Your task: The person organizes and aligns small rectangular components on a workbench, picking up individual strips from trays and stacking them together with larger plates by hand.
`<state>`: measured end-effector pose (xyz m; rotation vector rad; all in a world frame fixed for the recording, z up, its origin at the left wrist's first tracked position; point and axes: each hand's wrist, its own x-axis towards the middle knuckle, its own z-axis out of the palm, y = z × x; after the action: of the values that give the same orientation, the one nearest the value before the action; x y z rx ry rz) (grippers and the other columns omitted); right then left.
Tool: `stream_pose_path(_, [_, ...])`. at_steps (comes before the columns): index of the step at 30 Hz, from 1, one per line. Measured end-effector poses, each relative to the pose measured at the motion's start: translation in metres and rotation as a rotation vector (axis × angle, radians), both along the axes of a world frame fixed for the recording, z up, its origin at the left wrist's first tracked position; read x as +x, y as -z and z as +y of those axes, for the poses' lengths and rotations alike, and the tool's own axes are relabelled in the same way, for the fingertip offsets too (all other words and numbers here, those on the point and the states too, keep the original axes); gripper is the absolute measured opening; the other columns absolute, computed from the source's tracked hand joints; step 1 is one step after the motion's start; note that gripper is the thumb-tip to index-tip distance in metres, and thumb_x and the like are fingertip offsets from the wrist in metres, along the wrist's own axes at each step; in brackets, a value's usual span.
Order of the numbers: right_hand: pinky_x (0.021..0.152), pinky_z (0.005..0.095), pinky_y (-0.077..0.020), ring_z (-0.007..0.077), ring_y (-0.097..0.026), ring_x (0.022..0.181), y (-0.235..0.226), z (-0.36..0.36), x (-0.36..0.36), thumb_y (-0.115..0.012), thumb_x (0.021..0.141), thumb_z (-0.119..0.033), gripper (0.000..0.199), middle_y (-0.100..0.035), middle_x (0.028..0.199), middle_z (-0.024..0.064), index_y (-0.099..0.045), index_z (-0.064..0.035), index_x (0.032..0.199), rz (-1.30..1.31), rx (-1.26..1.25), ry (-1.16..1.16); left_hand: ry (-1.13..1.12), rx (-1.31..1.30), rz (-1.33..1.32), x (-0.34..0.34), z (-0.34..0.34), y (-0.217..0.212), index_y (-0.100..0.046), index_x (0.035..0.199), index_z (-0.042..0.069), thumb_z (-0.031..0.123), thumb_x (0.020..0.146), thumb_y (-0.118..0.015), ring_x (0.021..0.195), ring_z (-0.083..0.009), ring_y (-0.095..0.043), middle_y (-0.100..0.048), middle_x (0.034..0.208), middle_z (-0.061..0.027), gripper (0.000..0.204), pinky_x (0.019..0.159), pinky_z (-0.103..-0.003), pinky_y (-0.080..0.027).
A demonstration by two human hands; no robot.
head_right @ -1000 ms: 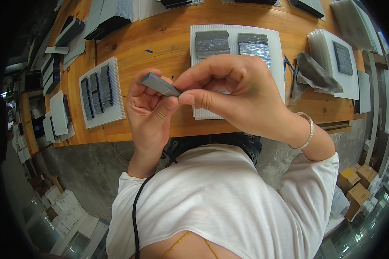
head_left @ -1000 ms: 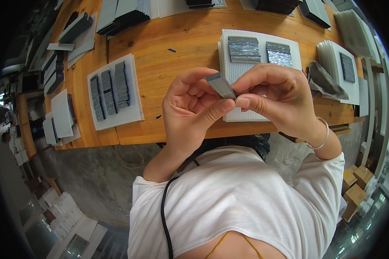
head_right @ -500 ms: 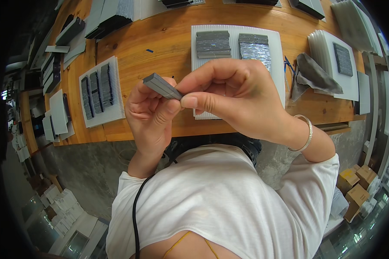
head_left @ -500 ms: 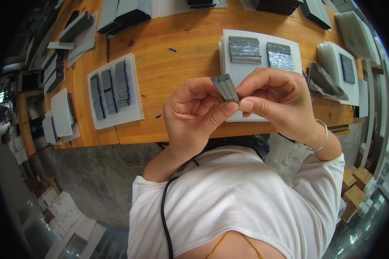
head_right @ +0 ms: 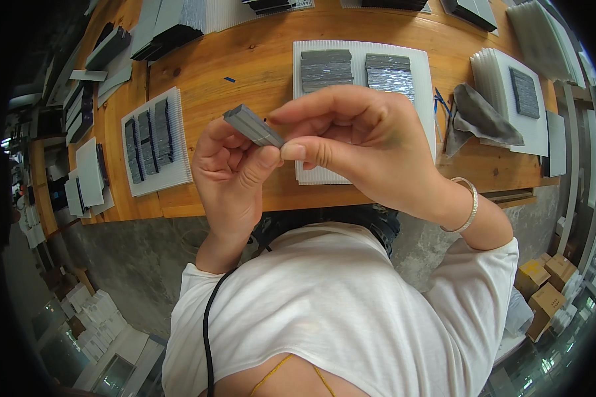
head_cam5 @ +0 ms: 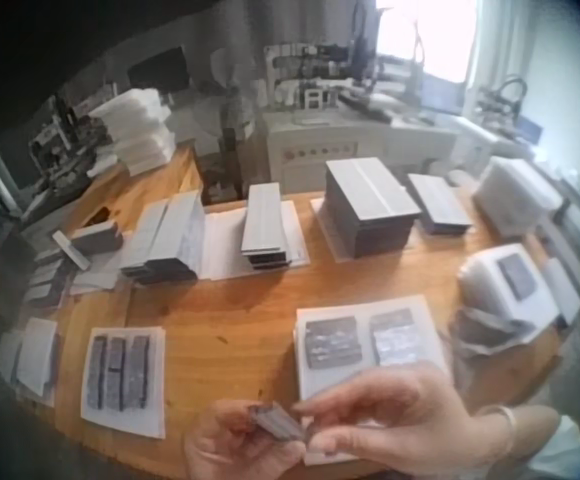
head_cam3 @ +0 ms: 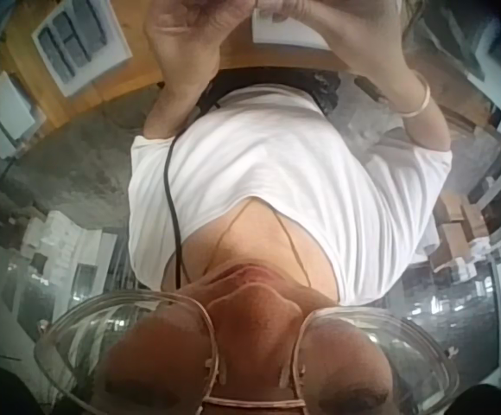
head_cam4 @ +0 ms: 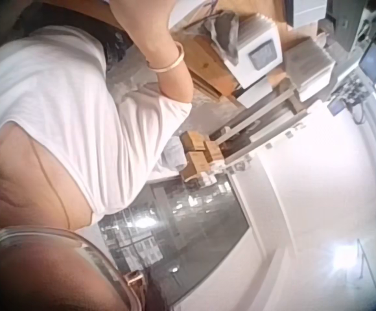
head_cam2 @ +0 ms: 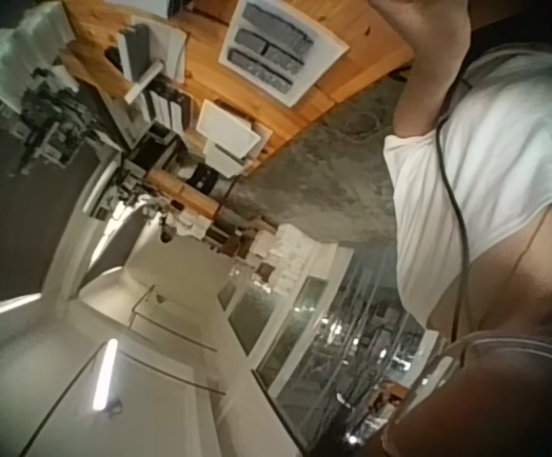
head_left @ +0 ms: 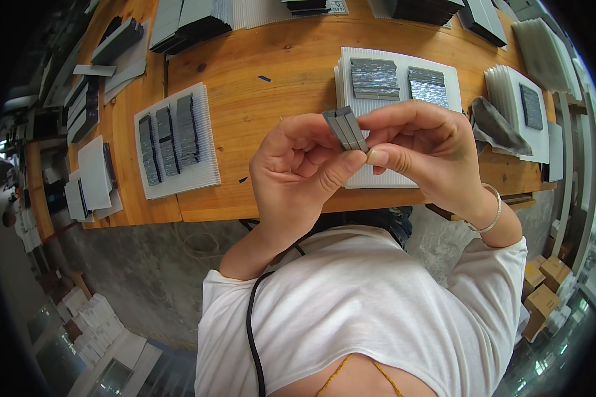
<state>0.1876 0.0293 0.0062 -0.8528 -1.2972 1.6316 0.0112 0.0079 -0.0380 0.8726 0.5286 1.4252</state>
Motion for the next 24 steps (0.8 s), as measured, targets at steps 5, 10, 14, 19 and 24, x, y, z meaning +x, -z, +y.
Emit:
stream_pose_path(5, [0.078, 0.0247, -0.0548, 0.0132, -0.064, 0.087, 0.0006, 0.0006, 0.0031, -0.067, 0.084, 0.001, 0.019, -0.067, 0.096, 0.0121, -0.064, 0.0085, 0.102, -0.017, -0.023, -0.039, -0.007, 0.012, 0.012, 0.0009, -0.0011, -0.0005, -0.053, 0.109, -0.003, -0.010, 0.081, -0.067, 0.096, -0.0154, -0.064, -0.064, 0.102, -0.0115, 0.031, 0.087, -0.028, -0.053])
stream_pose_path(10, [0.077, 0.0250, -0.0550, 0.0134, -0.065, 0.086, -0.0011, -0.0002, 0.0022, -0.066, 0.085, 0.002, 0.018, -0.068, 0.095, 0.0118, -0.064, 0.0083, 0.101, 0.025, -0.065, -0.049, -0.013, 0.029, 0.020, 0.0005, -0.0016, -0.0010, -0.053, 0.110, -0.004, -0.010, 0.080, -0.067, 0.096, -0.0157, -0.064, -0.064, 0.104, -0.0119, 0.033, 0.087, -0.028, -0.052])
stream_pose_path(14, [0.076, 0.0249, -0.0549, 0.0133, -0.065, 0.085, -0.0016, -0.0001, 0.0021, -0.066, 0.084, 0.002, 0.018, -0.068, 0.095, 0.0118, -0.064, 0.0085, 0.101, 0.014, -0.059, -0.054, -0.030, 0.025, 0.003, 0.0020, -0.0025, -0.0026, -0.053, 0.111, -0.004, -0.010, 0.080, -0.068, 0.096, -0.0157, -0.064, -0.064, 0.105, -0.0124, 0.035, 0.088, -0.028, -0.052])
stream_pose_path(19, [0.074, 0.0250, -0.0549, 0.0132, -0.065, 0.083, 0.0020, 0.0010, 0.0027, -0.067, 0.085, 0.001, 0.018, -0.068, 0.094, 0.0118, -0.064, 0.0082, 0.101, 0.085, -0.105, -0.075, -0.005, 0.035, 0.002, 0.0002, -0.0010, 0.0008, -0.053, 0.111, -0.005, -0.010, 0.080, -0.068, 0.097, -0.0156, -0.063, -0.064, 0.105, -0.0124, 0.035, 0.088, -0.028, -0.052])
stream_pose_path(24, [0.073, 0.0252, -0.0549, 0.0134, -0.065, 0.082, 0.0023, 0.0018, 0.0032, -0.067, 0.085, 0.000, 0.018, -0.068, 0.095, 0.0117, -0.064, 0.0080, 0.101, 0.081, -0.133, -0.081, 0.000, 0.029, -0.007, 0.0002, -0.0010, 0.0006, -0.053, 0.111, -0.005, -0.010, 0.080, -0.068, 0.097, -0.0157, -0.063, -0.064, 0.105, -0.0124, 0.034, 0.088, -0.028, -0.052])
